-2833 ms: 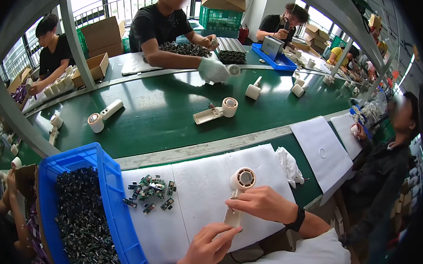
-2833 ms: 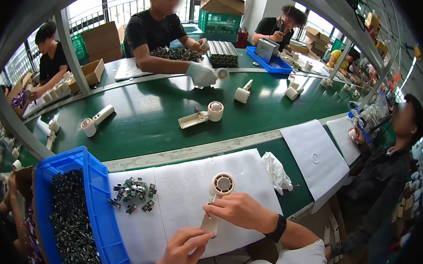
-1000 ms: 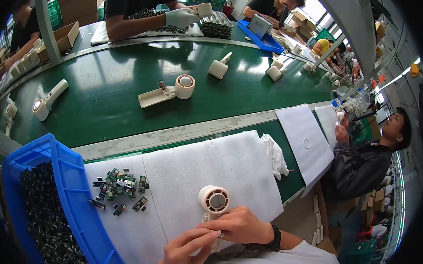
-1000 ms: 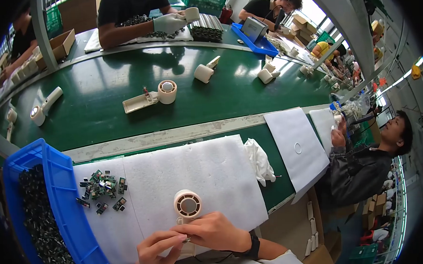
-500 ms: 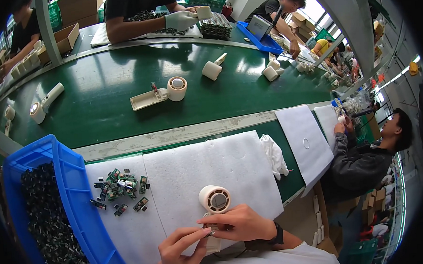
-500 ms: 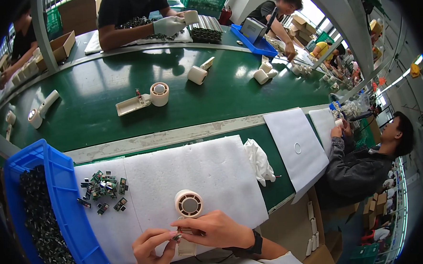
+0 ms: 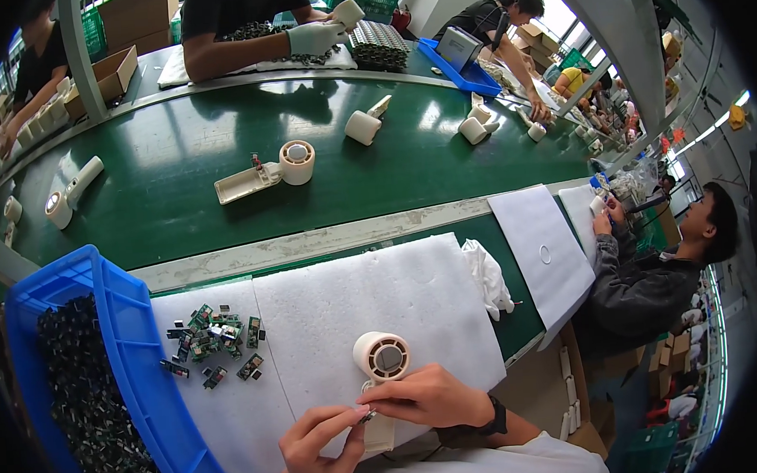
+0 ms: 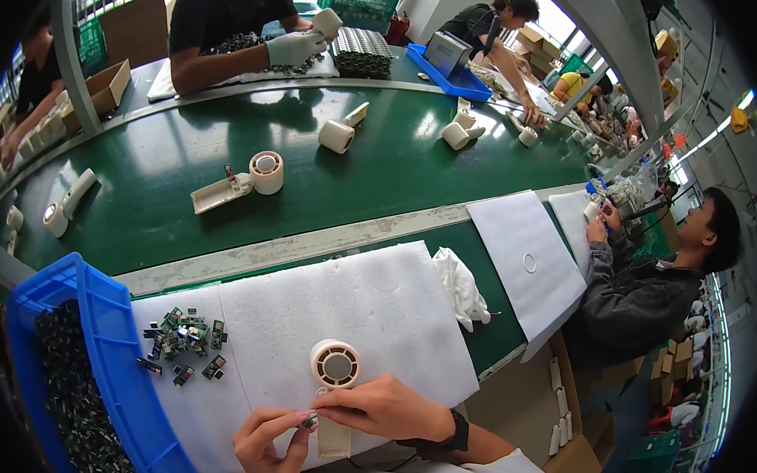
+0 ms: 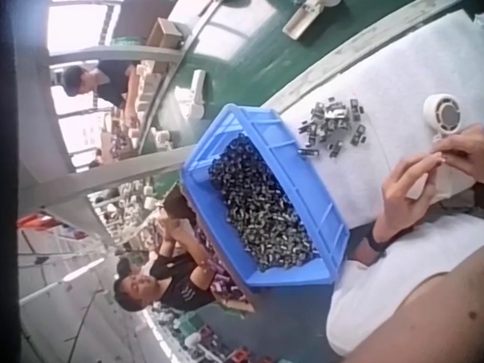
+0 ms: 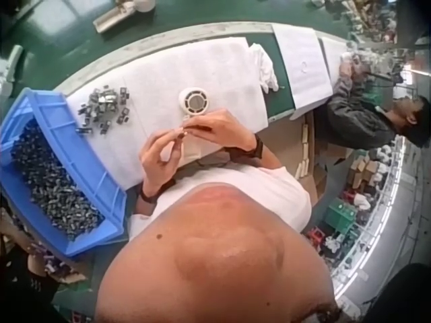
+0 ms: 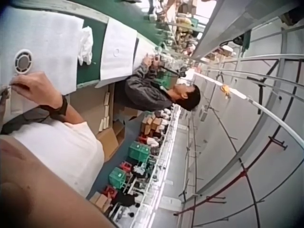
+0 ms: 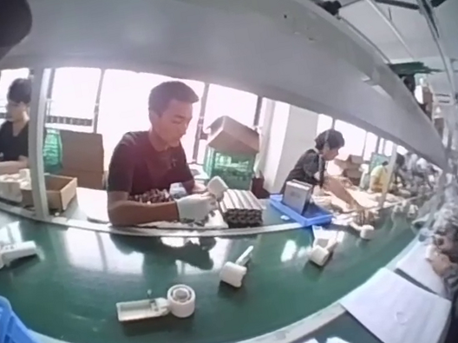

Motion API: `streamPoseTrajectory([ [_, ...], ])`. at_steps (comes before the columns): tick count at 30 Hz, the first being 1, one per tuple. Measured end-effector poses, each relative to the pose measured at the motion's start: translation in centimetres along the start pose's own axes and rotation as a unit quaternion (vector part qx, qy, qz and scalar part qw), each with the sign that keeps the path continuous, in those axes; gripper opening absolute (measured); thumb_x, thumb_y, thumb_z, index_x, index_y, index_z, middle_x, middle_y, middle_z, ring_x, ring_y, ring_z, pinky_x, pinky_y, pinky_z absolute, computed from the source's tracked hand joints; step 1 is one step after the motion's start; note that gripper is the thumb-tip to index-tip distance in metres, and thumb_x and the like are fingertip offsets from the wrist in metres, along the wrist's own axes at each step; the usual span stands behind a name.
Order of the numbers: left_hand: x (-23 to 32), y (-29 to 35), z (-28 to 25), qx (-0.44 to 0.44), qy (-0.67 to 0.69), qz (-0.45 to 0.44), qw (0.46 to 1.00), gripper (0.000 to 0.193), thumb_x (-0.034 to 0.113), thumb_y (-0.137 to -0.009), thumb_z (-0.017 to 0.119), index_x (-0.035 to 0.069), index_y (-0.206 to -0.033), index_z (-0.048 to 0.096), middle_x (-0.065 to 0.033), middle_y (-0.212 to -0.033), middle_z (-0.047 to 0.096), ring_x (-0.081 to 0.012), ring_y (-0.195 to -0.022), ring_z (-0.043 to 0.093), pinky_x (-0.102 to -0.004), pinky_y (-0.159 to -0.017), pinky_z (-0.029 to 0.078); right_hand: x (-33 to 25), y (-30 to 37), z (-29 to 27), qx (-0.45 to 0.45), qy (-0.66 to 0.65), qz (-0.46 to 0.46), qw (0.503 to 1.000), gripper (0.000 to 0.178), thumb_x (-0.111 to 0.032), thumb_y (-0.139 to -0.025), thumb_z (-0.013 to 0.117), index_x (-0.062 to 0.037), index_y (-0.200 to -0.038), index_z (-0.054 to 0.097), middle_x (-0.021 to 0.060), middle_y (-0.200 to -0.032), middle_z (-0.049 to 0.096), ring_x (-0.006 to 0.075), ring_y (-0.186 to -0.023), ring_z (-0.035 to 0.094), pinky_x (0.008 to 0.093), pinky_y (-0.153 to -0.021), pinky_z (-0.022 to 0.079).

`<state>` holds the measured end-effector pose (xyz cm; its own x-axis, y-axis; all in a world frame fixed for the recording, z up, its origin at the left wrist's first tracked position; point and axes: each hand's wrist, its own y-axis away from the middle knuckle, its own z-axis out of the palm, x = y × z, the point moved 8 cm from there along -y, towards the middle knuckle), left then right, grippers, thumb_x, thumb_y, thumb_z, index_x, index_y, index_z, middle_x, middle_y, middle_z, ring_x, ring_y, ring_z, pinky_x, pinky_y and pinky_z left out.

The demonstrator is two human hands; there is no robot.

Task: Assembling small printed circuit boards into plastic housings on a production line.

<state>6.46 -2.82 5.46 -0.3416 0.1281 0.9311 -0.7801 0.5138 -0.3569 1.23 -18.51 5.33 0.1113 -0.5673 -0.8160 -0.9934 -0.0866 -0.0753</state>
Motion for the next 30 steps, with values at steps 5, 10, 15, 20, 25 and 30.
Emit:
streamPoseTrajectory([
  [5,0.1,0.0,0.0,0.0,-0.007,-0.007,1.0,0.033,-0.014,-0.075,0.071,-0.002,-0.106,0.074,-0.0164,-0.094,0.071,-0.0219,-0.081,0.072,-0.0286,-0.073,0.057,0.0,0.0,0.1,-0.006,0.013,0.023,1.0,0.025,-0.014,-0.089,0.077,-0.0129,-0.114,0.074,0.0095,-0.09,0.075,0.0281,-0.077,0.074,0.0345,-0.071,0.061],
  [10,0.1,0.0,0.2,-0.003,-0.011,-0.004,1.0,0.034,-0.014,-0.075,0.071,-0.002,-0.106,0.074,-0.0161,-0.094,0.071,-0.0217,-0.081,0.072,-0.0286,-0.072,0.056,0.3,0.2,0.2,0.007,0.008,0.024,1.0,0.027,-0.013,-0.09,0.076,-0.0133,-0.117,0.074,0.0095,-0.091,0.075,0.0277,-0.078,0.074,0.0342,-0.072,0.061],
  [15,0.1,-0.1,0.7,-0.021,0.009,-0.021,1.0,0.034,-0.014,-0.075,0.07,-0.002,-0.106,0.075,-0.016,-0.094,0.071,-0.0228,-0.081,0.071,-0.0295,-0.073,0.056,0.7,0.6,0.6,0.041,0.003,0.033,0.999,0.028,-0.014,-0.09,0.076,-0.0138,-0.118,0.074,0.0088,-0.09,0.076,0.0265,-0.079,0.075,0.0335,-0.073,0.061],
  [20,1.2,-0.7,1.3,-0.078,0.012,-0.016,0.997,0.034,-0.01,-0.081,0.07,0.002,-0.112,0.074,-0.0164,-0.1,0.073,-0.0309,-0.089,0.072,-0.0353,-0.079,0.056,1.2,0.7,1.1,0.082,-0.041,0.053,0.994,0.029,-0.015,-0.091,0.075,-0.014,-0.12,0.073,0.0071,-0.091,0.076,0.0247,-0.081,0.076,0.0325,-0.073,0.061],
  [25,0.8,-0.6,1.9,-0.105,0.012,-0.034,0.994,0.034,-0.008,-0.081,0.07,0.004,-0.113,0.074,-0.0159,-0.101,0.073,-0.0306,-0.089,0.072,-0.0351,-0.079,0.056,1.2,0.9,0.9,0.128,-0.035,0.026,0.991,0.028,-0.017,-0.093,0.071,-0.0162,-0.121,0.072,0.0069,-0.091,0.076,0.0269,-0.075,0.073,0.0325,-0.064,0.058],
  [30,0.7,-0.6,2.1,-0.114,0.025,-0.044,0.992,0.035,-0.007,-0.082,0.071,0.005,-0.114,0.075,-0.0158,-0.101,0.073,-0.0296,-0.089,0.072,-0.0346,-0.079,0.056,1.1,0.9,0.8,0.136,-0.011,0.027,0.99,0.029,-0.018,-0.093,0.072,-0.0176,-0.121,0.072,0.0076,-0.089,0.075,0.0267,-0.074,0.073,0.0324,-0.063,0.058],
])
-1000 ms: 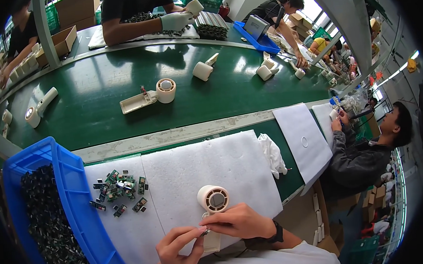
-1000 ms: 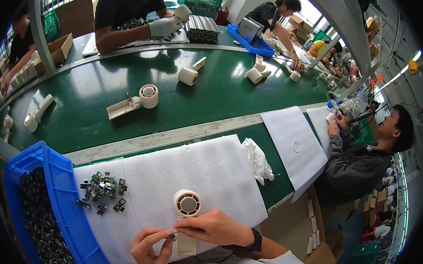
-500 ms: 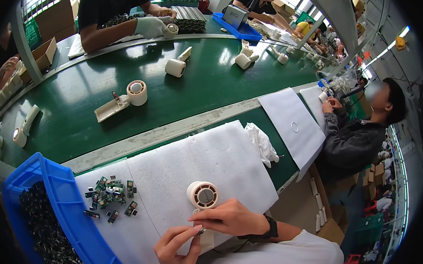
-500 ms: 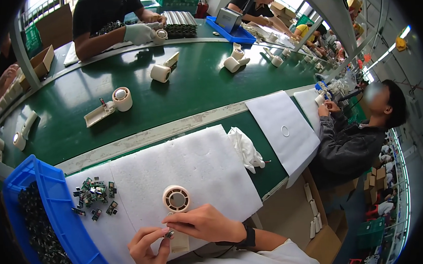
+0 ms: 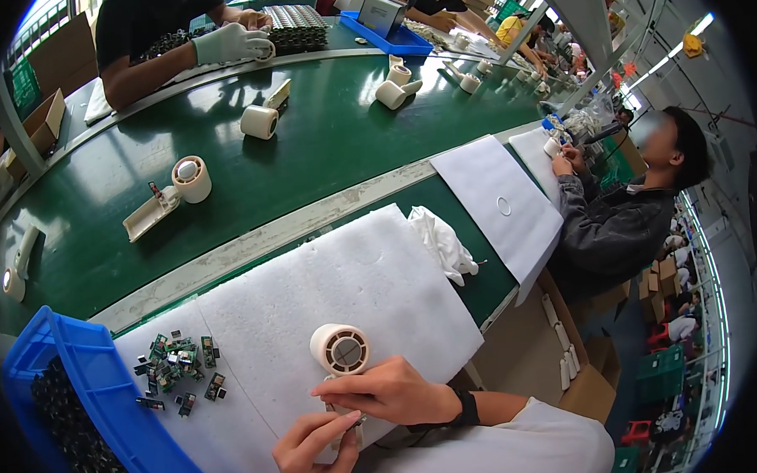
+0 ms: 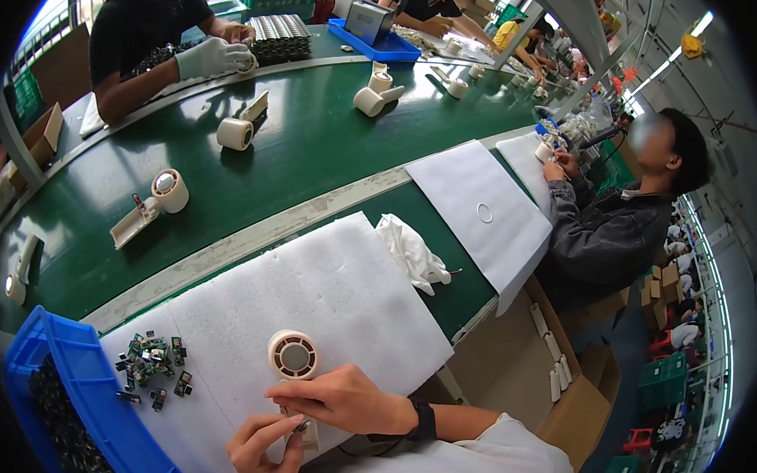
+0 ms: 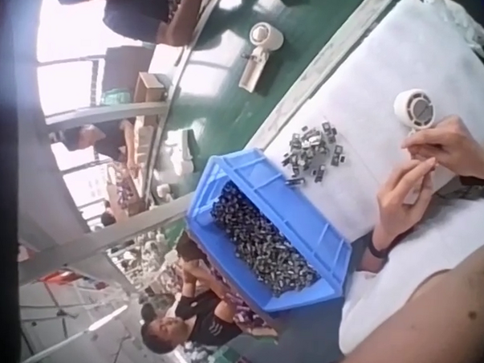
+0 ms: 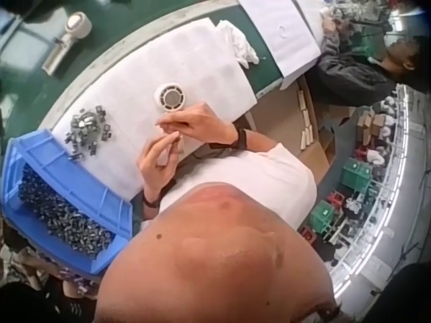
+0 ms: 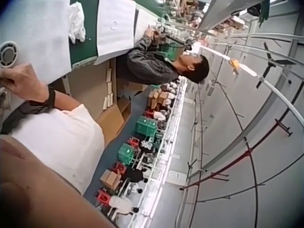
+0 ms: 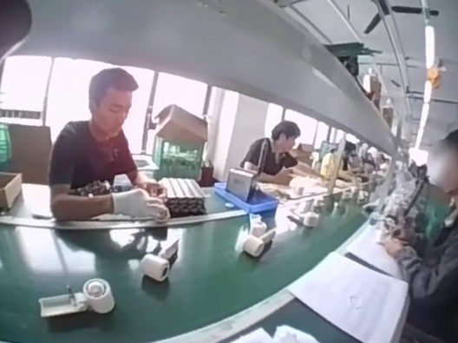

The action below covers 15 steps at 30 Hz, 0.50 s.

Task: Assembling small printed circuit boards into plastic housings on a production line.

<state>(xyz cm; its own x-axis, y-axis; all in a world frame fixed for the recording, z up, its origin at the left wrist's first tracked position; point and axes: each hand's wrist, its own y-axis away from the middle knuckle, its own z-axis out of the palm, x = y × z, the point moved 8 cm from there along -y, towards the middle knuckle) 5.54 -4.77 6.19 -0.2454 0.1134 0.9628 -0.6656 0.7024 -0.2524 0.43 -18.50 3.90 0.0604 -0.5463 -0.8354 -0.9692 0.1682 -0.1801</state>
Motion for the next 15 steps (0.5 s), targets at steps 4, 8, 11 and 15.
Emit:
streamPoseTrajectory([
  [4,0.1,0.4,0.2,-0.019,-0.004,-0.011,1.0,0.035,-0.007,-0.082,0.071,0.005,-0.114,0.075,-0.0158,-0.102,0.073,-0.0289,-0.089,0.072,-0.0343,-0.079,0.056,-0.3,0.2,0.2,0.014,0.007,0.0,1.0,0.029,-0.019,-0.093,0.072,-0.0183,-0.121,0.072,0.0082,-0.087,0.075,0.0261,-0.072,0.073,0.0321,-0.062,0.057],
  [8,-0.1,0.8,0.2,-0.028,-0.006,-0.026,0.999,0.035,-0.006,-0.083,0.071,0.007,-0.115,0.075,-0.0153,-0.104,0.073,-0.0294,-0.09,0.072,-0.0342,-0.078,0.056,-0.7,0.2,0.4,0.014,0.013,-0.003,1.0,0.031,-0.018,-0.091,0.074,-0.0175,-0.122,0.073,0.0078,-0.086,0.075,0.024,-0.071,0.073,0.0312,-0.062,0.058],
  [11,-0.3,0.2,0.2,-0.021,-0.054,0.036,0.998,0.034,-0.013,-0.073,0.07,-0.001,-0.105,0.075,-0.0158,-0.094,0.072,-0.0242,-0.08,0.071,-0.0308,-0.073,0.056,-0.6,0.1,0.6,-0.009,0.001,0.018,1.0,0.035,-0.015,-0.088,0.078,-0.0144,-0.122,0.073,0.0067,-0.087,0.076,0.0213,-0.074,0.075,0.0306,-0.065,0.06],
  [15,-1.1,-0.1,-0.6,0.014,0.001,0.031,0.999,0.037,-0.012,-0.072,0.069,-0.001,-0.107,0.075,-0.0155,-0.093,0.072,-0.0238,-0.08,0.071,-0.0315,-0.073,0.056,-1.4,-0.4,-0.5,0.014,0.032,0.009,0.999,0.04,-0.005,-0.083,0.081,-0.0084,-0.122,0.073,0.0065,-0.08,0.075,0.016,-0.062,0.069,0.0265,-0.055,0.053],
])
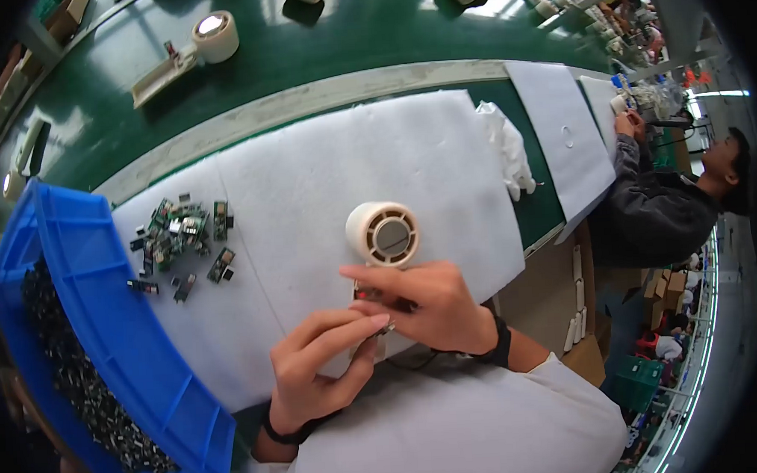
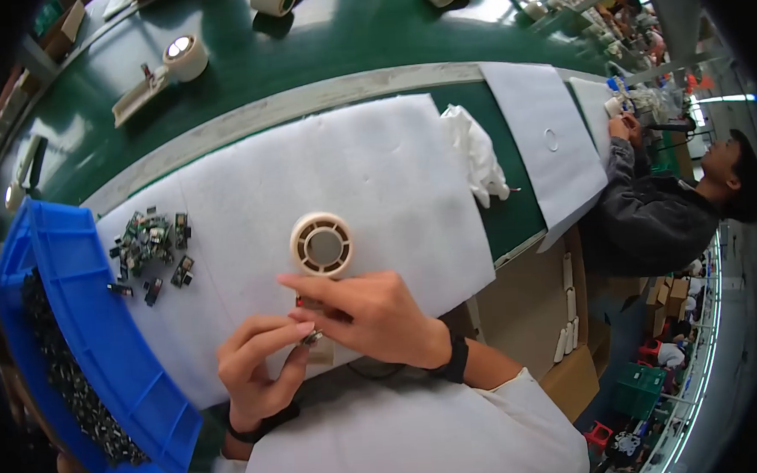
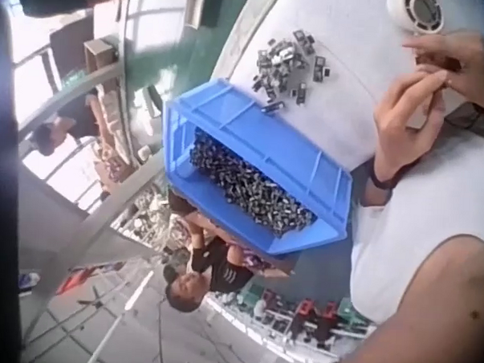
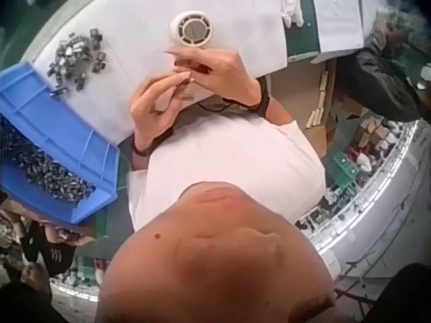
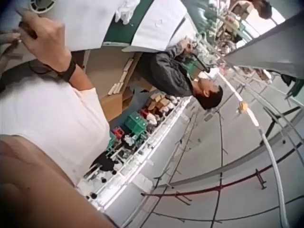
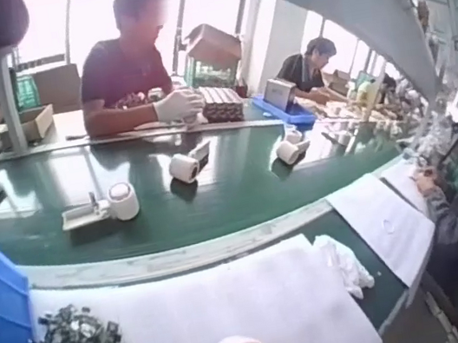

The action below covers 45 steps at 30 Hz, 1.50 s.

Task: Assembling small printed circuit boards into plastic housings on a production line.

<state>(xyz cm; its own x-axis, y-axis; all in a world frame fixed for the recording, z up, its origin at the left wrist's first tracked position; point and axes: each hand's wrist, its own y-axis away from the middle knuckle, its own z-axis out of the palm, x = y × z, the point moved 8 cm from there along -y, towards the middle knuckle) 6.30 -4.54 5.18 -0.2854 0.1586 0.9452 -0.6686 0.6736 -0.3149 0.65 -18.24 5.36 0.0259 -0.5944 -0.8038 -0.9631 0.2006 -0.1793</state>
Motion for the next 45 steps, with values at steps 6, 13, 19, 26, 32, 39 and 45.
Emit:
streamPoseTrajectory([
  [6,-0.2,-0.3,-0.3,0.016,0.034,0.014,0.999,0.037,-0.012,-0.072,0.068,-0.002,-0.107,0.074,-0.0163,-0.094,0.072,-0.0219,-0.08,0.071,-0.0297,-0.071,0.056,0.7,0.5,-0.3,0.008,-0.028,0.022,0.999,0.032,0.001,-0.084,0.077,-0.0075,-0.115,0.076,0.0058,-0.081,0.075,0.0093,-0.062,0.066,0.0227,-0.051,0.047],
  [13,-0.6,0.6,-1.0,0.023,0.021,0.019,0.999,0.036,-0.012,-0.077,0.067,-0.005,-0.112,0.072,-0.0163,-0.1,0.071,-0.0205,-0.082,0.07,-0.0295,-0.075,0.056,0.4,0.7,0.4,0.001,0.001,-0.001,1.0,0.024,0.002,-0.085,0.074,-0.0054,-0.107,0.076,0.0039,-0.079,0.072,0.0079,-0.057,0.061,0.0224,-0.049,0.044],
  [19,-2.8,1.8,-3.2,0.197,0.034,-0.042,0.979,0.036,-0.013,-0.081,0.069,-0.003,-0.116,0.072,-0.016,-0.101,0.071,-0.0206,-0.083,0.07,-0.0295,-0.076,0.056,0.6,0.4,0.5,-0.006,-0.018,0.033,0.999,0.016,0.0,-0.086,0.073,-0.0035,-0.101,0.075,0.0028,-0.073,0.068,0.0066,-0.054,0.056,0.0217,-0.047,0.041],
  [26,-2.5,0.7,-1.8,0.138,-0.002,-0.091,0.986,0.034,-0.01,-0.085,0.07,-0.001,-0.117,0.072,-0.0143,-0.1,0.072,-0.0195,-0.087,0.071,-0.0292,-0.078,0.055,0.4,0.1,-0.3,-0.012,-0.008,0.014,1.0,0.011,-0.001,-0.086,0.073,-0.0025,-0.097,0.075,0.002,-0.07,0.067,0.0046,-0.05,0.052,0.0215,-0.045,0.036],
  [32,-2.3,0.5,-1.4,0.071,-0.015,-0.068,0.995,0.034,-0.011,-0.086,0.069,-0.003,-0.119,0.071,-0.0142,-0.105,0.072,-0.0196,-0.092,0.071,-0.029,-0.081,0.056,-0.2,-0.3,-0.5,-0.008,0.001,0.019,1.0,0.008,-0.007,-0.084,0.077,-0.0051,-0.091,0.074,0.0027,-0.068,0.067,0.009,-0.046,0.052,0.0246,-0.045,0.04],
  [39,-2.3,0.5,-1.2,0.076,0.003,-0.069,0.995,0.034,-0.011,-0.085,0.07,0.0,-0.117,0.072,-0.0134,-0.103,0.073,-0.0205,-0.089,0.072,-0.0298,-0.079,0.057,-0.1,-0.1,-0.9,0.002,-0.018,0.002,1.0,0.009,-0.004,-0.083,0.075,-0.0025,-0.092,0.075,0.0006,-0.071,0.069,0.0024,-0.047,0.048,0.0205,-0.043,0.032],
  [45,-2.3,0.4,-0.9,0.049,0.012,-0.072,0.996,0.035,-0.011,-0.086,0.069,0.0,-0.119,0.072,-0.0137,-0.104,0.073,-0.0199,-0.091,0.072,-0.0296,-0.081,0.058,-0.2,-0.3,-1.1,-0.008,-0.016,0.0,1.0,0.009,-0.004,-0.082,0.076,-0.0027,-0.091,0.075,0.0016,-0.073,0.07,0.002,-0.048,0.049,0.0194,-0.043,0.033],
])
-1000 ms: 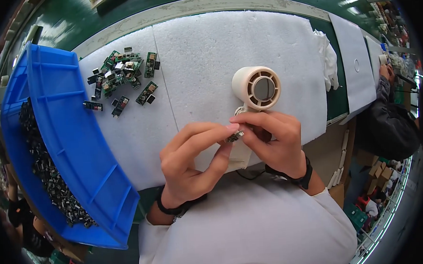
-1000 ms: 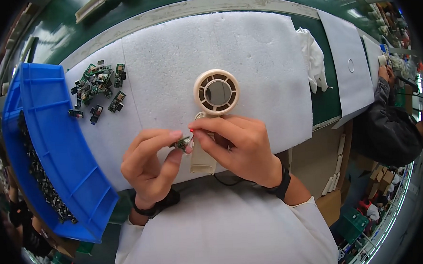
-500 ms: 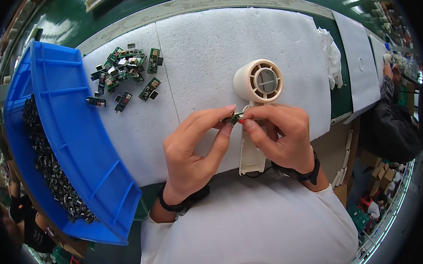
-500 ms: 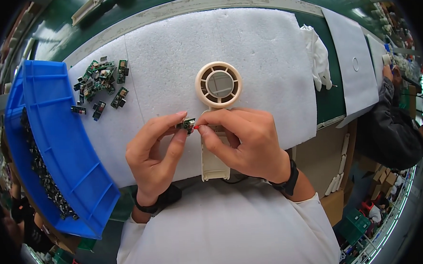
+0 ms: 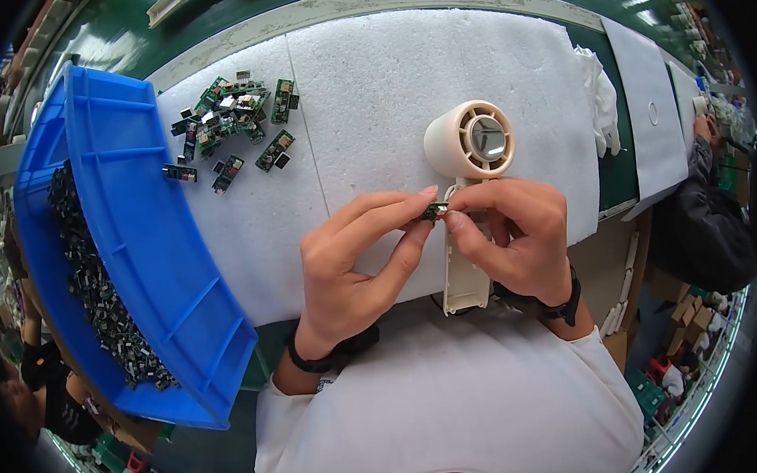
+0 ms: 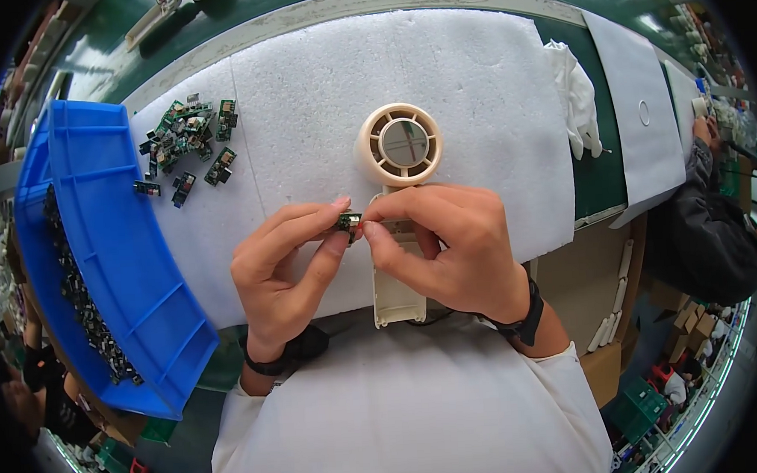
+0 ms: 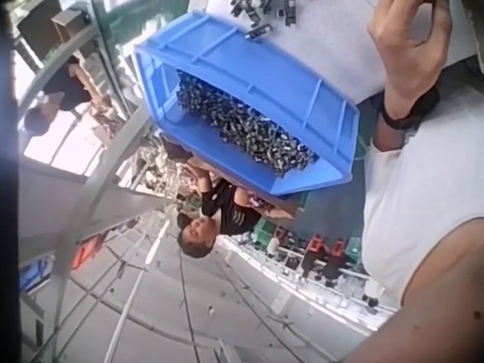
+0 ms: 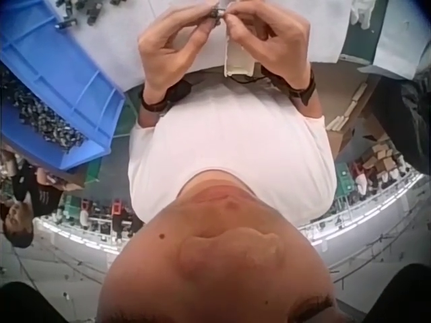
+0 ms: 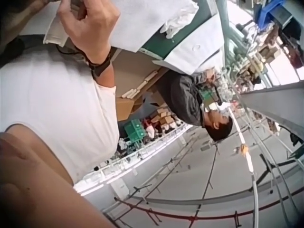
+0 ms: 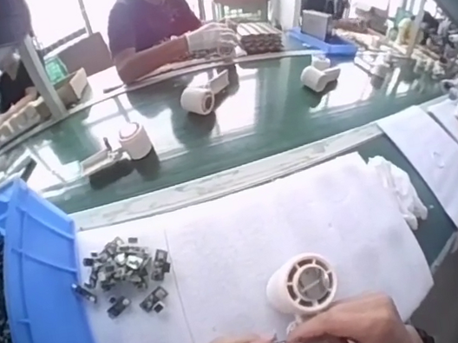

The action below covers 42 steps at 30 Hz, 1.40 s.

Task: Assembling small printed circuit boards into plastic housings on a production line.

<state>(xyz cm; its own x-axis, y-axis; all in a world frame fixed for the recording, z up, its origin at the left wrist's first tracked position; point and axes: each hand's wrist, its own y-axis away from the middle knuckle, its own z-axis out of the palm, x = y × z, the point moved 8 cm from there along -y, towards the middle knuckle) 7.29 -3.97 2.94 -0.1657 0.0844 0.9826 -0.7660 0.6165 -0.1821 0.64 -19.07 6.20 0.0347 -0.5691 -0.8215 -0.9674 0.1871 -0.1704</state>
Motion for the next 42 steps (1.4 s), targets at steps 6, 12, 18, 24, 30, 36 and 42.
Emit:
streamPoseTrajectory([
  [6,-0.9,0.3,0.2,-0.03,0.141,-0.045,0.989,0.035,-0.014,-0.09,0.064,-0.002,-0.123,0.071,-0.0155,-0.113,0.07,-0.0206,-0.098,0.072,-0.0301,-0.086,0.059,0.6,0.2,-0.4,-0.025,-0.058,0.018,0.998,0.01,-0.005,-0.085,0.079,-0.0034,-0.094,0.075,0.0022,-0.078,0.072,0.0011,-0.05,0.051,0.0178,-0.044,0.032],
  [12,-1.9,0.6,0.8,-0.072,0.256,-0.114,0.957,0.035,-0.016,-0.093,0.061,-0.003,-0.124,0.069,-0.0171,-0.121,0.066,-0.0222,-0.104,0.07,-0.0314,-0.089,0.06,1.6,0.6,0.0,-0.032,-0.138,0.03,0.989,0.011,-0.005,-0.088,0.079,-0.0025,-0.098,0.074,0.0022,-0.08,0.073,-0.0002,-0.053,0.052,0.0171,-0.045,0.031],
  [18,-1.9,0.7,0.9,-0.074,0.281,-0.117,0.95,0.035,-0.016,-0.093,0.061,-0.003,-0.124,0.069,-0.0159,-0.117,0.066,-0.0218,-0.102,0.07,-0.0318,-0.088,0.06,1.8,0.5,0.2,-0.054,-0.165,0.051,0.983,0.011,-0.005,-0.089,0.078,-0.0009,-0.098,0.073,0.0019,-0.08,0.073,-0.0009,-0.055,0.052,0.0166,-0.046,0.031],
  [24,-1.8,0.5,0.8,-0.064,0.235,-0.101,0.965,0.037,-0.017,-0.091,0.062,-0.001,-0.122,0.071,-0.0134,-0.112,0.067,-0.0212,-0.098,0.071,-0.0307,-0.085,0.061,1.9,0.4,0.3,-0.055,-0.173,0.071,0.981,0.011,-0.006,-0.09,0.077,-0.0015,-0.099,0.074,0.0008,-0.077,0.071,-0.0012,-0.055,0.052,0.0171,-0.046,0.031],
  [30,-1.6,0.7,0.5,-0.032,0.162,-0.063,0.984,0.039,-0.018,-0.089,0.063,0.001,-0.122,0.072,-0.0126,-0.109,0.067,-0.0212,-0.097,0.071,-0.0297,-0.084,0.061,1.6,0.1,0.4,-0.057,-0.131,0.081,0.986,0.011,-0.007,-0.09,0.077,-0.003,-0.1,0.075,-0.0001,-0.073,0.068,-0.0012,-0.053,0.049,0.0188,-0.046,0.032],
  [36,-1.3,0.4,0.2,-0.003,0.131,-0.049,0.99,0.035,-0.016,-0.092,0.062,-0.003,-0.123,0.069,-0.0147,-0.112,0.065,-0.022,-0.099,0.071,-0.0317,-0.087,0.061,1.7,0.0,0.9,-0.023,-0.125,0.078,0.989,0.011,-0.006,-0.089,0.078,-0.0039,-0.099,0.075,-0.0007,-0.071,0.067,-0.0007,-0.052,0.048,0.0194,-0.046,0.032],
  [42,-1.3,0.6,-0.1,0.008,0.155,-0.064,0.986,0.04,-0.018,-0.091,0.06,-0.001,-0.126,0.069,-0.0121,-0.115,0.064,-0.0191,-0.102,0.069,-0.0303,-0.093,0.06,0.4,0.3,-0.8,-0.008,-0.025,0.004,1.0,0.023,0.0,-0.081,0.082,-0.0069,-0.101,0.077,0.0006,-0.077,0.068,0.0032,-0.055,0.055,0.0195,-0.046,0.035],
])
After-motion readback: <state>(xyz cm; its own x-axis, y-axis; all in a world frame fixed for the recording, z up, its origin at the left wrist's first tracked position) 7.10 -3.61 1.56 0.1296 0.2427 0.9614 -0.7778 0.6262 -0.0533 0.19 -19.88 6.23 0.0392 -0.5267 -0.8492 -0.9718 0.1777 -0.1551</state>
